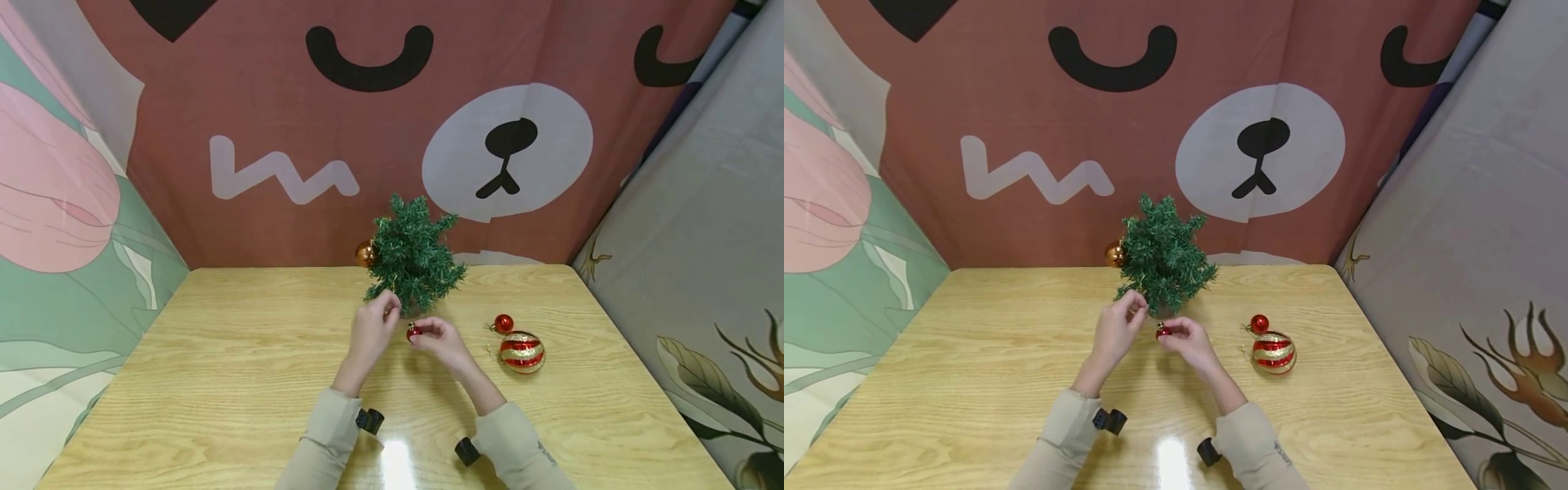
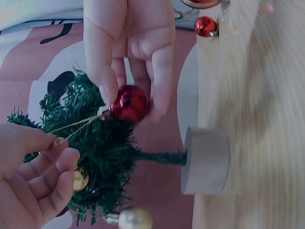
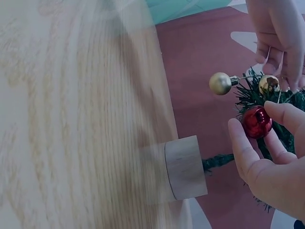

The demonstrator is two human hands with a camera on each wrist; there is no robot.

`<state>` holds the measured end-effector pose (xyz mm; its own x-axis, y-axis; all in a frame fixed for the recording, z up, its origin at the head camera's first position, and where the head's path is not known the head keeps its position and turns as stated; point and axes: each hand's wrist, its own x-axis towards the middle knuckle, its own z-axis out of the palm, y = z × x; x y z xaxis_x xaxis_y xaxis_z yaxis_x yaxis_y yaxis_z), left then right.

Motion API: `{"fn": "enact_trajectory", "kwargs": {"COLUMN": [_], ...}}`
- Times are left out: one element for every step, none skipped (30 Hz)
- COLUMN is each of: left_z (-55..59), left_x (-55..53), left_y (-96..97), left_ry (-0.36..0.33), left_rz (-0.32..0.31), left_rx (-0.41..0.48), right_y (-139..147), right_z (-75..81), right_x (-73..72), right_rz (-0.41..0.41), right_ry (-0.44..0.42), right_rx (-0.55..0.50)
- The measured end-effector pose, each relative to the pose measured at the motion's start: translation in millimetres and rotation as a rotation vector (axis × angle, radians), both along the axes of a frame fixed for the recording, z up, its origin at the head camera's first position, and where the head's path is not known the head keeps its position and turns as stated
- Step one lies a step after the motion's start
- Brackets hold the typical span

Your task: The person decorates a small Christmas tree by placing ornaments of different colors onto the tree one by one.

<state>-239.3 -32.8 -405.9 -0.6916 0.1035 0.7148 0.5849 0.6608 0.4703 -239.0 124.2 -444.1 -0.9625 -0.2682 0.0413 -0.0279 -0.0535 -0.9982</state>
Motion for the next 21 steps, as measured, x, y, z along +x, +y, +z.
{"fn": "enact_trajectory", "kwargs": {"left_z": [0.1,0.1,0.3,0.6,0.6,0.5,0.1,-0.3,-0.4,-0.8,-1.0,-1.3,-1.3,-1.1,-0.8,-0.3,-0.1,0.2,0.5,1.0,1.2], "left_x": [0.3,0.8,1.5,2.5,3.1,3.8,4.5,4.9,5.3,5.4,5.4,5.6,5.7,5.7,5.9,6.2,6.1,6.0,5.9,5.8,5.6], "left_y": [-0.9,-1.8,-2.8,-3.7,-4.6,-5.3,-5.9,-6.4,-6.6,-6.8,-6.8,-6.8,-6.9,-6.8,-6.8,-6.7,-6.8,-6.7,-6.6,-6.6,-6.5], "left_ry": [0.012,0.023,0.035,0.045,0.056,0.07,0.081,0.096,0.113,0.13,0.151,0.173,0.191,0.212,0.228,0.24,0.251,0.255,0.256,0.253,0.245], "left_rz": [0.01,0.025,0.04,0.054,0.067,0.077,0.086,0.093,0.096,0.098,0.099,0.1,0.1,0.099,0.095,0.092,0.089,0.084,0.076,0.071,0.064], "left_rx": [-0.044,-0.093,-0.142,-0.188,-0.232,-0.269,-0.3,-0.322,-0.336,-0.346,-0.353,-0.359,-0.362,-0.364,-0.368,-0.371,-0.374,-0.375,-0.374,-0.376,-0.379], "right_y": [0.5,0.9,1.4,1.7,2.0,2.2,2.5,2.9,3.2,3.6,3.9,4.2,4.6,4.9,5.1,5.3,5.5,5.7,6.1,6.5,6.8], "right_z": [0.3,1.0,1.5,1.9,2.2,2.6,3.0,3.3,3.3,3.6,3.7,4.0,4.3,4.6,5.2,5.7,6.2,6.8,7.3,7.5,7.5], "right_x": [-0.3,-0.2,-0.4,-0.6,-0.8,-0.8,-0.6,-0.2,0.0,0.6,1.1,1.6,2.0,2.4,2.6,2.7,2.6,2.5,2.4,2.2,1.7], "right_rz": [-0.008,-0.017,-0.025,-0.033,-0.04,-0.046,-0.047,-0.046,-0.043,-0.041,-0.038,-0.036,-0.035,-0.035,-0.037,-0.039,-0.04,-0.041,-0.041,-0.04,-0.039], "right_ry": [0.0,0.006,0.012,0.018,0.024,0.032,0.042,0.051,0.056,0.063,0.072,0.077,0.08,0.083,0.083,0.084,0.086,0.086,0.087,0.089,0.086], "right_rx": [-0.008,-0.013,-0.012,-0.011,-0.008,-0.004,0.001,0.005,0.007,0.004,0.003,0.001,-0.001,-0.004,-0.007,-0.009,-0.009,-0.01,-0.012,-0.015,-0.018]}}
